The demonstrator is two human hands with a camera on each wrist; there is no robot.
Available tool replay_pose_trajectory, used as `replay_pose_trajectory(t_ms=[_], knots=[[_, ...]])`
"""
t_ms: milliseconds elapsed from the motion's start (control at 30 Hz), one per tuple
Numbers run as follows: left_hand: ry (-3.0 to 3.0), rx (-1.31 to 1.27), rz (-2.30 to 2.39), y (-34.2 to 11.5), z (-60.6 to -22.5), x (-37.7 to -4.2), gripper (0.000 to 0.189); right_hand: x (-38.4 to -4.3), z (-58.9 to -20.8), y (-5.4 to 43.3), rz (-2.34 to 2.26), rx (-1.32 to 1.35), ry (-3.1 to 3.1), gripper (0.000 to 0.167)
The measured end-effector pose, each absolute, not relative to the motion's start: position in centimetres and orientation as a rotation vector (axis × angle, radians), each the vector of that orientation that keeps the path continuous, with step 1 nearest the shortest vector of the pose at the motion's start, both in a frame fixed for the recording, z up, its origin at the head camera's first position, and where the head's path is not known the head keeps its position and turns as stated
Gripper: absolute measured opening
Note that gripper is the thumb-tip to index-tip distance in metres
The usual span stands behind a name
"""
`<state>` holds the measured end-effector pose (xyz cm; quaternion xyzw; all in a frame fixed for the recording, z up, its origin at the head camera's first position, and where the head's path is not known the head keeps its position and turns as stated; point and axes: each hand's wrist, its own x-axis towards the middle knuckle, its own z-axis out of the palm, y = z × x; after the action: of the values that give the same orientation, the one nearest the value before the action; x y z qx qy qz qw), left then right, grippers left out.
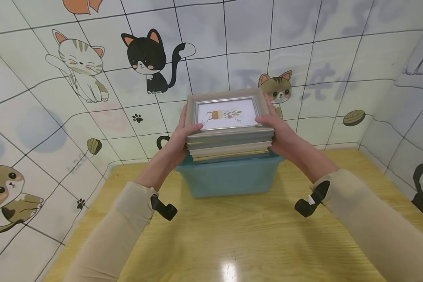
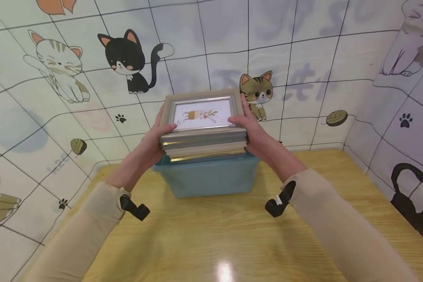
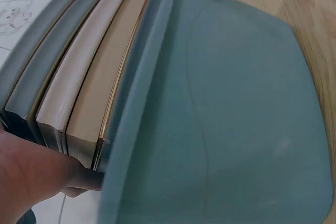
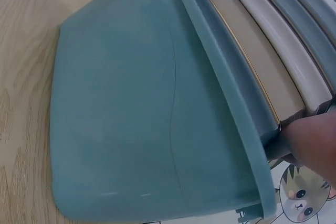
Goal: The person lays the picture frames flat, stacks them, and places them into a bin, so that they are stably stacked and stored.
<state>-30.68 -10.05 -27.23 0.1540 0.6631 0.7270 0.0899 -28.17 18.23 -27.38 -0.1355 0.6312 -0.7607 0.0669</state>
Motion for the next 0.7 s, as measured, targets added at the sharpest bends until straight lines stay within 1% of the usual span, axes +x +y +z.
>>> replay_pose_trajectory(t_ms=[367, 700], knots=[[2.056, 0.311, 2.011, -10.6, -29.7, -33.1, 0.093, -30.4, -29.3, 17.8, -2.212, -0.303, 1.944, 0.087], [2.080, 0.348, 1.961, -10.8, -30.7, -34.6, 0.086, -31.7, -30.2, 18.1, -2.131, -0.289, 1.965, 0.088]])
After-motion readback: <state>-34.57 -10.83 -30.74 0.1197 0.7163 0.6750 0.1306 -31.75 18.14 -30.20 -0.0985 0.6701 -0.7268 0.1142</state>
